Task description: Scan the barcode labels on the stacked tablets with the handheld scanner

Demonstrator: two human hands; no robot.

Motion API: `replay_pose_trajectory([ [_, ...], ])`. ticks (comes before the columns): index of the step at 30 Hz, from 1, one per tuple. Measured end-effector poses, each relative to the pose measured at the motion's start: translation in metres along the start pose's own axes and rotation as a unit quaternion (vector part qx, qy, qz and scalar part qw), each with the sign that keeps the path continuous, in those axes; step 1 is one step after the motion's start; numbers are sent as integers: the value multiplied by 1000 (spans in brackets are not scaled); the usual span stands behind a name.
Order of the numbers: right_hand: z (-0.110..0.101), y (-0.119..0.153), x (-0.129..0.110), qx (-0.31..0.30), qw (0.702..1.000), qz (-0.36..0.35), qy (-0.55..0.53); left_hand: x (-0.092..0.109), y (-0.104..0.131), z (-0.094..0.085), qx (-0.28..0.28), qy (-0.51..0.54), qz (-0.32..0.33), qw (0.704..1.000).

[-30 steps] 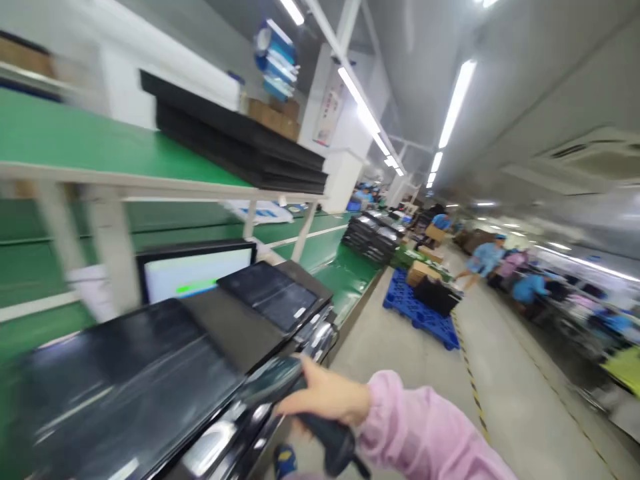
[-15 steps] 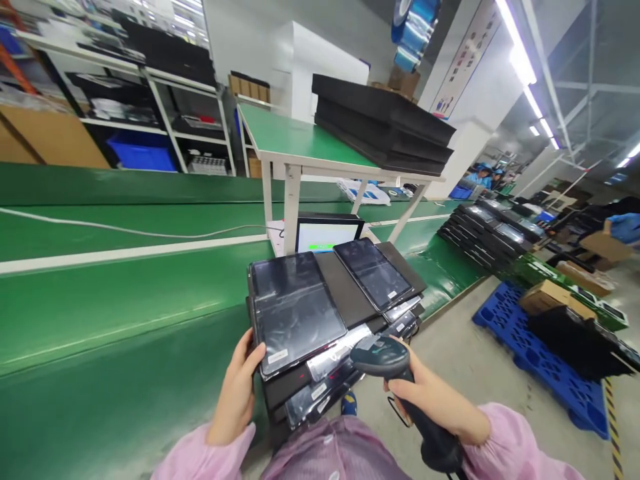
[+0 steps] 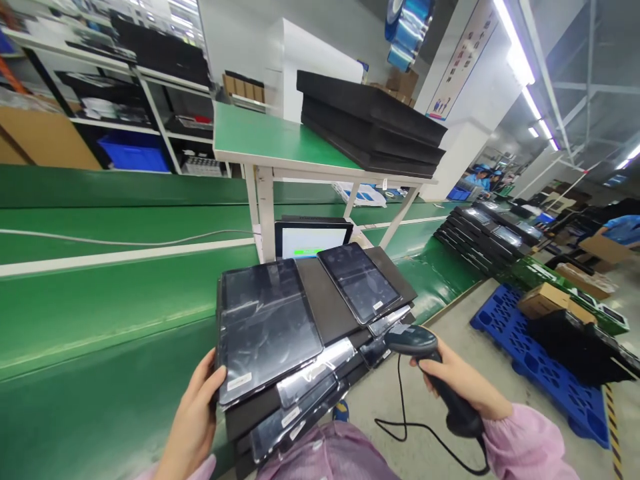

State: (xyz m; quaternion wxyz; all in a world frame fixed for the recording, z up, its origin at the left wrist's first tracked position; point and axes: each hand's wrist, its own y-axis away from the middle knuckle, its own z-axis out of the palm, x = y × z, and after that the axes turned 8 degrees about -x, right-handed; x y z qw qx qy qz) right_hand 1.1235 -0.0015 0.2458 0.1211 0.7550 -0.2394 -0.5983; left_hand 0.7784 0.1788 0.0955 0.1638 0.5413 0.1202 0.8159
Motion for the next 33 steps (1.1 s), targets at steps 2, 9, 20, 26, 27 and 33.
replay_pose_trajectory([
  [2, -24, -6, 5, 15, 1000, -1, 17, 0, 0, 2, 9, 4, -6, 1000],
  [9, -62, -25, 11, 1, 1000, -5, 26, 4, 3, 12, 66, 10, -22, 998],
  [20, -74, -28, 14, -39, 999, -8, 26, 4, 5, 18, 90, -4, 6, 996],
  [26, -81, -27, 15, -59, 998, -18, 17, 3, 5, 21, 99, 10, -5, 995],
  [27, -83, -27, 14, -63, 998, -21, 14, 3, 5, 21, 98, 10, -3, 995],
  [33, -83, -25, 18, -86, 996, -16, 7, 1, 4, 18, 96, 5, 2, 995],
])
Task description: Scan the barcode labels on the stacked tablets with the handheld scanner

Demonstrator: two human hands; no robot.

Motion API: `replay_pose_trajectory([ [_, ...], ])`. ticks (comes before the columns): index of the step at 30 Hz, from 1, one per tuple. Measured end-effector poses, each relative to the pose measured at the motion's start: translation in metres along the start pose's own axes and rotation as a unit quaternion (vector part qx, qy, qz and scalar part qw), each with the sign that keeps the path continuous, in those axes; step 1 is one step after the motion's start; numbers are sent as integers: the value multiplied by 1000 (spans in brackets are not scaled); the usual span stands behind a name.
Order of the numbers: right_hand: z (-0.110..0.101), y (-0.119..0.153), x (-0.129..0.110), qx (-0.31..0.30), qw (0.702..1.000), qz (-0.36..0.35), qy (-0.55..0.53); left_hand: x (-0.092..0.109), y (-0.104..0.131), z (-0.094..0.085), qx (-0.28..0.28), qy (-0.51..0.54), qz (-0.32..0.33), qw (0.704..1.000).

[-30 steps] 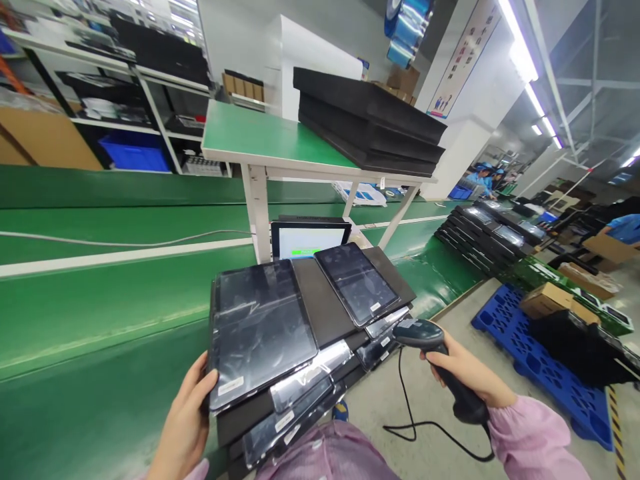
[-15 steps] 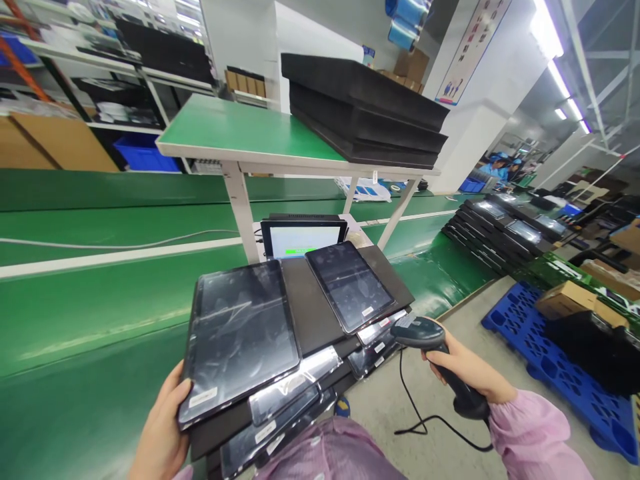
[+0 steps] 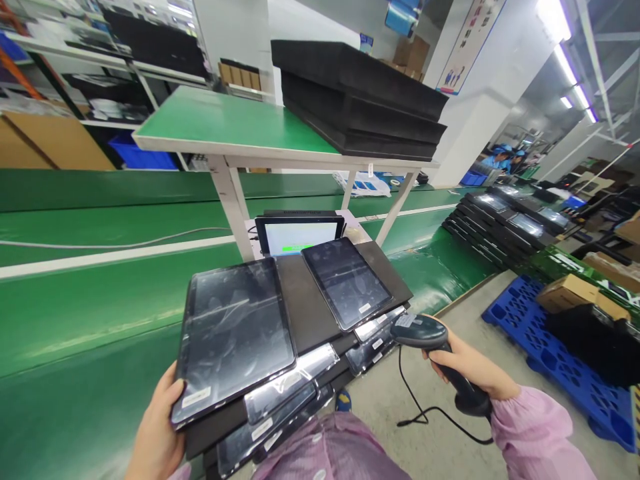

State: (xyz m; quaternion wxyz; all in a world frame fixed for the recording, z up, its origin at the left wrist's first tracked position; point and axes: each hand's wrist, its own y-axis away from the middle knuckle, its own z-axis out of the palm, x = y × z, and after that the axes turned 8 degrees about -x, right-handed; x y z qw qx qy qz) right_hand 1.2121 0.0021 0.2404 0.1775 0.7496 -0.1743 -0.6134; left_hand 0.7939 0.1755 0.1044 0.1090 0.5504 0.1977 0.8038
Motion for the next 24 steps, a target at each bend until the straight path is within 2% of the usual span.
replay_pose_trajectory([
  [4, 8, -5, 17, -34, 998, 46, 1, -1, -1, -1, 4, 2, 3, 1000],
  [8, 18, -11, 32, -7, 998, 54, -15, -2, -1, -2, -11, 6, 16, 1000],
  [18, 29, -2, 26, 13, 999, 31, -24, 2, 2, 0, -24, -12, 14, 1000],
  [21, 52, 2, 23, -13, 999, 42, -24, 2, 3, 0, -36, -18, 26, 999],
  [24, 92, 2, 24, -57, 995, 69, -32, 0, 0, -3, -55, -22, 57, 997],
])
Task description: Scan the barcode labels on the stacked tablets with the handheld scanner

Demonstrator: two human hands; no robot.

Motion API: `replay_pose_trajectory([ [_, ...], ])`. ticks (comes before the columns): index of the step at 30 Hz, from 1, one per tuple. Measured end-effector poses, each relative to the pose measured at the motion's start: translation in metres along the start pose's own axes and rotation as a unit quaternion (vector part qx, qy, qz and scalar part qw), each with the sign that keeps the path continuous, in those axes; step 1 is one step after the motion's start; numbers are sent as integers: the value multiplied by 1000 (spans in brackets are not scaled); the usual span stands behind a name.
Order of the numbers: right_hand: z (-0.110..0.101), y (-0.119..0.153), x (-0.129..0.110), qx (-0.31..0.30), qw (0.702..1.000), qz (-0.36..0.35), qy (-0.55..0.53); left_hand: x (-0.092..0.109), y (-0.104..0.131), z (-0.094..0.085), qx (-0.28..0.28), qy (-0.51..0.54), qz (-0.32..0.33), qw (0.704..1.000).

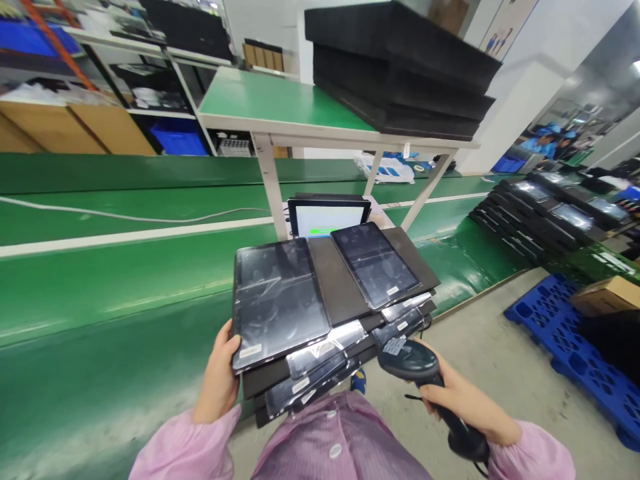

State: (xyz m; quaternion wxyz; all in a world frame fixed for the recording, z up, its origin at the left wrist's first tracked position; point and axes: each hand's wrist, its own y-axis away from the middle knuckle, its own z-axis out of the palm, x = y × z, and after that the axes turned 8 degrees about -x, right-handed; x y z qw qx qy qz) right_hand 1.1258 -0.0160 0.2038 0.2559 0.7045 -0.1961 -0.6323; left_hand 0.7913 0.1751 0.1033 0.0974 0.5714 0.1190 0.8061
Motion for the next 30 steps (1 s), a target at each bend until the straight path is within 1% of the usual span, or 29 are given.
replay_pose_trajectory([
  [3, 47, -9, 7, -42, 999, 14, -6, -3, -4, -5, -17, -20, 19, 999],
  [5, 73, -16, 12, -57, 998, 5, -3, -4, -6, -9, -26, -38, 28, 999],
  [7, 93, -22, 15, -57, 998, -9, 0, -5, -8, -11, -39, -50, 35, 997],
  [10, 112, -26, 15, -38, 999, -31, 18, -6, -8, -14, -59, -58, 46, 996],
  [14, 127, -26, 10, -12, 997, -49, 55, -6, -7, -16, -80, -64, 55, 993],
  [19, 138, -25, 8, -13, 998, -38, 51, -2, -7, -16, -88, -71, 53, 992],
  [25, 141, -21, 9, 0, 997, -63, 49, -1, -7, -17, -96, -73, 58, 991],
  [27, 141, -20, 12, 0, 997, -59, 55, -1, -7, -18, -101, -76, 58, 990],
  [30, 141, -20, 21, 7, 996, -34, 79, -1, -6, -18, -103, -80, 58, 990],
])
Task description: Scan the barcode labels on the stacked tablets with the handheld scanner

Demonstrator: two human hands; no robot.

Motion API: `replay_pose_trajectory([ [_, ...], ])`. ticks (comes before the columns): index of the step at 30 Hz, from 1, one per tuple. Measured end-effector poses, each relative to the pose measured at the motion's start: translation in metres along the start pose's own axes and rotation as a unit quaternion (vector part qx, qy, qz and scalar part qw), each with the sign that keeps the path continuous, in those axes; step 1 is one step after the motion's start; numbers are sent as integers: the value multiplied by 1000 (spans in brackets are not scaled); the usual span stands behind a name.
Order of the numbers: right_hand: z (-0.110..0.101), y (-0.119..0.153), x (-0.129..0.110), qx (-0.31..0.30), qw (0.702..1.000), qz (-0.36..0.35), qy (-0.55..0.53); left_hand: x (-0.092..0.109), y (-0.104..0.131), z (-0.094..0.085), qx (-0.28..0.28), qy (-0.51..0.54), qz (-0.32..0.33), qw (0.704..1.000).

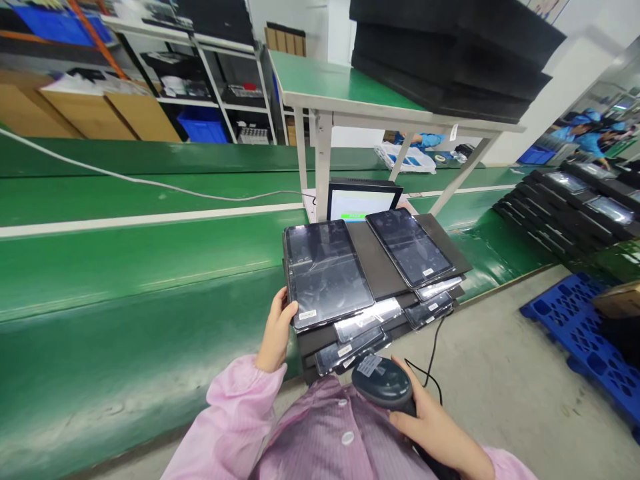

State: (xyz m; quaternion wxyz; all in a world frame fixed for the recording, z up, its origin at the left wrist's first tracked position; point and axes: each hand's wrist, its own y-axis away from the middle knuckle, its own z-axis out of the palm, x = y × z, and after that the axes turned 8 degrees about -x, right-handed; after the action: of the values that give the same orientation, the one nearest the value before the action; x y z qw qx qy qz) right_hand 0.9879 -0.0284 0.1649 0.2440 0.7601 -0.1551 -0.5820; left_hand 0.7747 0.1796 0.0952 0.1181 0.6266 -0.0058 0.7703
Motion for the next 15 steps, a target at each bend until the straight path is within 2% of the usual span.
replay_pose_trajectory([
  [6, 4, -4, 20, -15, 999, 11, 46, 0, 0, 1, 4, 9, -2, 1000],
  [15, 1, 2, 14, -12, 999, -12, 47, -1, 0, 1, 12, 19, -5, 1000],
])
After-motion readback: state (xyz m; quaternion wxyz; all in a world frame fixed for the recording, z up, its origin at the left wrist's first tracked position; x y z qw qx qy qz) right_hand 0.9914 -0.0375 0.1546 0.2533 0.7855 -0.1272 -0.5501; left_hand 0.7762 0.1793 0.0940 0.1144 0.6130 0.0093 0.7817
